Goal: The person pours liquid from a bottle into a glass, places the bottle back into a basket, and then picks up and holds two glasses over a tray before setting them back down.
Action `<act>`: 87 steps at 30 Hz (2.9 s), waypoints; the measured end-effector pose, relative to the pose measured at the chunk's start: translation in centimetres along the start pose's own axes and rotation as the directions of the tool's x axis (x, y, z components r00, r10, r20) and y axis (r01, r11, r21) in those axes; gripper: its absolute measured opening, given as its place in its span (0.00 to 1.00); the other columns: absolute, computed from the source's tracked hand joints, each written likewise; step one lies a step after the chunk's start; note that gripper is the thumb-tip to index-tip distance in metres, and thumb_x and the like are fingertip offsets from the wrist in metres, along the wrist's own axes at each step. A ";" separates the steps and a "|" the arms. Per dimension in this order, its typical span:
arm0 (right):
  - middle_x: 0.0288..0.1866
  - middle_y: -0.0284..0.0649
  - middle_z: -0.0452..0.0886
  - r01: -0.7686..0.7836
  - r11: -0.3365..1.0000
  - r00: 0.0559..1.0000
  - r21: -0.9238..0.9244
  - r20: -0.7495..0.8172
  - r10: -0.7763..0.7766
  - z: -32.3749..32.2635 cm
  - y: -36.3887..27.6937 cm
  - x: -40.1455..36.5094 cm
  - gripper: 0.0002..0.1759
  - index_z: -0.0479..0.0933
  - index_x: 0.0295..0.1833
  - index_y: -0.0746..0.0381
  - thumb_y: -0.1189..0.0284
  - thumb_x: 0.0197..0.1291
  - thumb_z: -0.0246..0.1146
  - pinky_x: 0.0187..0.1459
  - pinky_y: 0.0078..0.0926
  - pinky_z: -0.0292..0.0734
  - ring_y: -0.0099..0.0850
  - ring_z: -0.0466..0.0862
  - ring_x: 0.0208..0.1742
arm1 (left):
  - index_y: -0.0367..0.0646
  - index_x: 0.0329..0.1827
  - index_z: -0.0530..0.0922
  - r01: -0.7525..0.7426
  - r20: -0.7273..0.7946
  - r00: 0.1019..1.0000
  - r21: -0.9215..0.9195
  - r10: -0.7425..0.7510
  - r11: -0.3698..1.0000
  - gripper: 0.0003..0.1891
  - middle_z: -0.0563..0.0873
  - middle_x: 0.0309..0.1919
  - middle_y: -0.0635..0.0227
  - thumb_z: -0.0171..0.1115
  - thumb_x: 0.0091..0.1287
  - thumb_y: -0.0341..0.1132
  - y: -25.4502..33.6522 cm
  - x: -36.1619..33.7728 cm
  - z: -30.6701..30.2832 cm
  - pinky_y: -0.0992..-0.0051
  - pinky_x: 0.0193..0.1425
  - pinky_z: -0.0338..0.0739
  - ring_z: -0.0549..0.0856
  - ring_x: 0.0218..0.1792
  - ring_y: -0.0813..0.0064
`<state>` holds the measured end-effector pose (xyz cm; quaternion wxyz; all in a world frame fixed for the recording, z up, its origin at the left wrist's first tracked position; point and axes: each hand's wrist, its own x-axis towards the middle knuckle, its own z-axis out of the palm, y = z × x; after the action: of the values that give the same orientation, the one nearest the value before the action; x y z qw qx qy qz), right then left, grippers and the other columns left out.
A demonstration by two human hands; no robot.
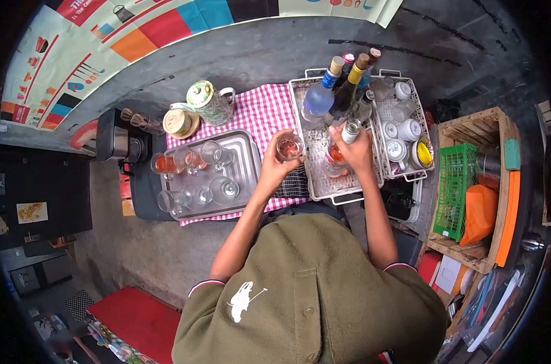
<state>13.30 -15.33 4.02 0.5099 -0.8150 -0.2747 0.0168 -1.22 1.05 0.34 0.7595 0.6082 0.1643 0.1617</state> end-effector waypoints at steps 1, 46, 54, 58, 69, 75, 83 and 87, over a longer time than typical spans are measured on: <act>0.26 0.46 0.86 0.003 0.999 1.000 0.032 -0.027 -0.002 0.3 0.4 -0.1 0.17 0.82 0.30 0.66 0.62 0.58 0.75 0.34 0.38 0.80 0.41 0.89 0.29 | 0.42 0.68 0.70 0.009 -0.003 1.000 -0.001 -0.009 1.000 0.38 0.80 0.55 0.68 0.76 0.52 0.22 0.1 0.0 0.1 0.74 0.64 0.75 0.80 0.57 0.76; 0.66 0.52 0.72 0.293 0.955 0.912 0.038 -0.310 -0.267 -0.2 0.1 -1.4 0.28 0.68 0.61 0.66 0.67 0.58 0.69 0.71 0.47 0.62 0.49 0.72 0.69 | 0.42 0.67 0.70 0.042 -0.010 0.999 -0.032 -0.042 0.999 0.36 0.79 0.54 0.70 0.75 0.54 0.20 1.0 -1.0 -0.3 0.74 0.62 0.76 0.80 0.57 0.77; 0.51 0.47 0.82 0.365 0.917 0.931 0.164 -0.083 -0.356 2.7 -5.2 -1.5 0.15 0.74 0.49 0.65 0.76 0.57 0.66 0.61 0.42 0.74 0.44 0.82 0.55 | 0.39 0.70 0.68 0.013 -0.080 0.997 -0.097 -0.021 0.995 0.40 0.80 0.55 0.66 0.76 0.53 0.20 3.2 -2.2 -1.7 0.72 0.64 0.76 0.79 0.59 0.75; 0.49 0.47 0.81 0.270 0.941 0.947 0.205 0.118 -0.297 6.0 -5.6 -1.8 0.15 0.75 0.50 0.67 0.78 0.57 0.67 0.58 0.39 0.75 0.44 0.82 0.54 | 0.39 0.70 0.66 0.004 -0.156 0.988 -0.040 -0.010 0.999 0.40 0.79 0.56 0.66 0.75 0.52 0.20 3.5 -3.2 -3.4 0.72 0.65 0.75 0.79 0.60 0.75; 0.48 0.47 0.82 0.136 0.955 0.889 0.265 0.392 -0.236 13.8 -8.9 -3.3 0.14 0.75 0.51 0.67 0.77 0.60 0.66 0.56 0.37 0.76 0.42 0.83 0.53 | 0.40 0.68 0.67 -0.052 -0.230 0.973 -0.091 0.029 0.994 0.39 0.78 0.61 0.65 0.73 0.51 0.18 4.9 -6.8 -10.9 0.71 0.67 0.75 0.78 0.62 0.75; 0.52 0.46 0.82 0.099 0.961 0.857 0.259 0.469 -0.215 18.7 -11.7 -5.3 0.20 0.74 0.56 0.65 0.79 0.55 0.64 0.57 0.36 0.76 0.42 0.83 0.57 | 0.38 0.70 0.68 -0.031 -0.164 0.986 -0.148 0.006 0.988 0.40 0.76 0.60 0.66 0.73 0.51 0.17 6.0 -8.6 -17.2 0.72 0.67 0.75 0.77 0.62 0.75; 0.67 0.47 0.75 0.093 0.971 0.866 0.222 0.463 -0.189 25.5 -15.2 -9.7 0.43 0.65 0.71 0.63 0.74 0.46 0.73 0.62 0.37 0.75 0.42 0.77 0.66 | 0.38 0.74 0.66 0.010 -0.028 0.999 -0.168 -0.015 0.986 0.41 0.73 0.64 0.64 0.74 0.55 0.20 6.4 -10.2 -24.6 0.70 0.69 0.76 0.77 0.64 0.72; 0.65 0.50 0.75 0.110 0.970 0.898 0.217 0.397 -0.191 28.1 -16.9 -11.1 0.43 0.67 0.70 0.63 0.74 0.44 0.75 0.65 0.42 0.73 0.48 0.77 0.67 | 0.39 0.75 0.64 0.012 0.037 0.999 -0.162 -0.006 0.987 0.42 0.71 0.65 0.64 0.72 0.56 0.20 6.2 -10.7 -26.8 0.69 0.70 0.74 0.75 0.66 0.72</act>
<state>-12.06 8.14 1.92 0.5147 -0.7169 -0.4361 0.1756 -23.01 20.91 1.40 0.8100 0.5465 0.1398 0.1600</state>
